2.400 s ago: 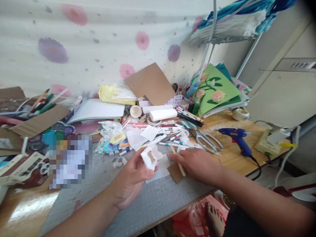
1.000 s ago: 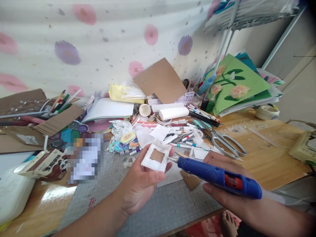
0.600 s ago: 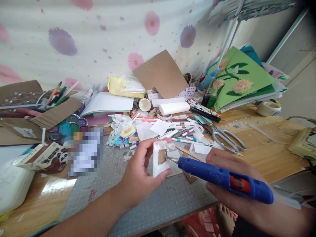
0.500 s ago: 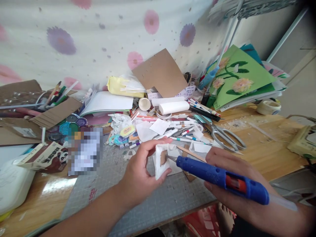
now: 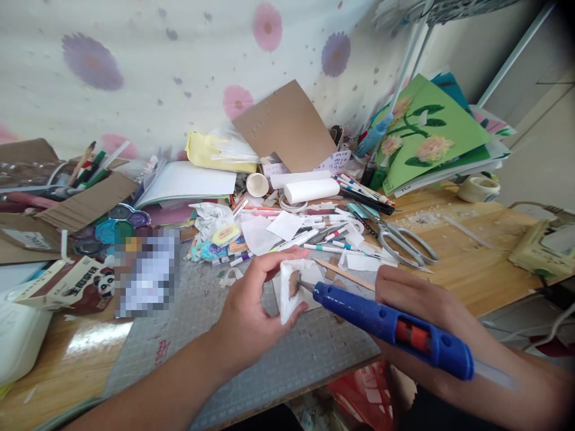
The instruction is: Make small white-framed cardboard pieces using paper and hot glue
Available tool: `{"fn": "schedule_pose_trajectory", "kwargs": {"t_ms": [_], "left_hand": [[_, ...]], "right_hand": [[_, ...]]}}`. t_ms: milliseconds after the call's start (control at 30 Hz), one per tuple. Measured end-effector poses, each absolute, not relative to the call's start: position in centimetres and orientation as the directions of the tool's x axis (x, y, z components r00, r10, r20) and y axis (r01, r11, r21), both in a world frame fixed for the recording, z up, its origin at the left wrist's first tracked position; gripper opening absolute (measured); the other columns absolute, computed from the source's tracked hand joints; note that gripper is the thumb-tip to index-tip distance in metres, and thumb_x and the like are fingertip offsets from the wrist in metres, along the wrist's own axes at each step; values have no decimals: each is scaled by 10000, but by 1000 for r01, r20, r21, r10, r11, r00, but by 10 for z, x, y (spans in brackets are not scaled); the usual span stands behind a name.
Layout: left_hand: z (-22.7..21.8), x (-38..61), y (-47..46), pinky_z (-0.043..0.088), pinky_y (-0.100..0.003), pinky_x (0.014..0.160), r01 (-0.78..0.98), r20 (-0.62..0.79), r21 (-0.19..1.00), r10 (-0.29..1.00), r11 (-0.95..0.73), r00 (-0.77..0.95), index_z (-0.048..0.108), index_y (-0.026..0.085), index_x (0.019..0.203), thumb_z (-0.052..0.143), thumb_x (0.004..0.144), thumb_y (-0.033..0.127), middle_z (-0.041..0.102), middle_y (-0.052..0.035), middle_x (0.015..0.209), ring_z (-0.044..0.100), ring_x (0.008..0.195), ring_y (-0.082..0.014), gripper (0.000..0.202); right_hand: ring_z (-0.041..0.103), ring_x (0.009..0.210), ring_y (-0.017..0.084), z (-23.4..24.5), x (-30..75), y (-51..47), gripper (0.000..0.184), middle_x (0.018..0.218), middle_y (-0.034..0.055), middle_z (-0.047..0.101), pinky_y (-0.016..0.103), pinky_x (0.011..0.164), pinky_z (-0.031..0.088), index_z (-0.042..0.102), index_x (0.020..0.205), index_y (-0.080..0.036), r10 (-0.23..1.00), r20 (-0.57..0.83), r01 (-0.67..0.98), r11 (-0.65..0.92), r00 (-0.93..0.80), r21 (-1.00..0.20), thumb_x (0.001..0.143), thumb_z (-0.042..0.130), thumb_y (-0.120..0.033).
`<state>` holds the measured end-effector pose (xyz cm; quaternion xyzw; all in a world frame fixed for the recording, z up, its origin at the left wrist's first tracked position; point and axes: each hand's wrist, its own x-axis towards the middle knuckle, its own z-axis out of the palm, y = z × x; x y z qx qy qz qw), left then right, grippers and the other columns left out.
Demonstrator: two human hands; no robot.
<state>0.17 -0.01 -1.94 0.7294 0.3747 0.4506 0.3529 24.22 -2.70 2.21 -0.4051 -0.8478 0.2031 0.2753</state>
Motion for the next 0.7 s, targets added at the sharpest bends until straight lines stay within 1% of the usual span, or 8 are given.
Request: {"fn": "schedule_pose_trajectory", "kwargs": {"t_ms": [100,167,200,267,367,433,533,700], "left_hand": [[-16,2,0,443,-313,933,69,332,929,900,-364,282,480,371,1143,748,672,106,590,16,1257,550,1143,-203,603],[-15,3,0,481,-278,835,-95,241,970,931,-223,276,498,373,1118,769,653,132,627,29,1202,608,1035,-183,590],[-14,3,0,485,-278,813,-175,195,973,941,-150,275,503,368,1121,779,643,144,640,22,1183,617,1011,-185,596],[-13,4,-1,473,-306,836,-310,126,950,952,-35,278,515,345,1136,793,622,158,642,-8,1188,598,1052,-210,614],[-11,8,-4,410,-360,947,-455,78,888,950,73,303,546,305,1133,792,622,172,609,-47,1255,512,1188,-239,582],[-9,10,-7,366,-380,1001,-506,50,853,944,130,327,559,293,1134,781,636,178,597,-50,1276,478,1226,-236,558],[-9,12,-11,335,-403,1035,-540,15,822,942,179,336,568,276,1138,789,624,186,603,-56,1263,459,1237,-241,567],[-12,12,-11,317,-402,1037,-542,-49,819,964,188,260,574,282,1133,815,588,198,639,-35,1186,523,1138,-225,602]], "right_hand": [[580,696,184,22,245,-29,113,750,9,582,281,574,492,572,784,-255,786,269,527,584,-556,-617,737,591,-155],[597,739,201,20,247,-29,86,791,23,606,292,579,494,575,760,-261,797,298,525,579,-526,-624,768,570,-175],[601,748,204,18,247,-29,90,802,26,615,295,578,492,571,736,-260,803,313,530,577,-507,-622,782,562,-183],[603,744,205,15,246,-28,114,781,23,619,297,583,493,563,710,-260,812,342,535,572,-472,-622,802,548,-194],[593,697,195,10,242,-25,103,706,3,595,295,583,496,574,767,-275,802,395,508,591,-447,-626,808,533,-190],[587,689,196,7,239,-23,106,711,3,591,297,569,490,581,823,-281,803,406,502,592,-437,-631,810,533,-188],[578,689,199,1,235,-23,106,738,15,576,316,574,483,575,861,-268,824,358,497,555,-439,-667,820,527,-182],[538,664,152,-10,229,-27,129,778,0,517,277,566,447,519,815,-230,805,321,453,558,-499,-695,789,544,-106]]}}
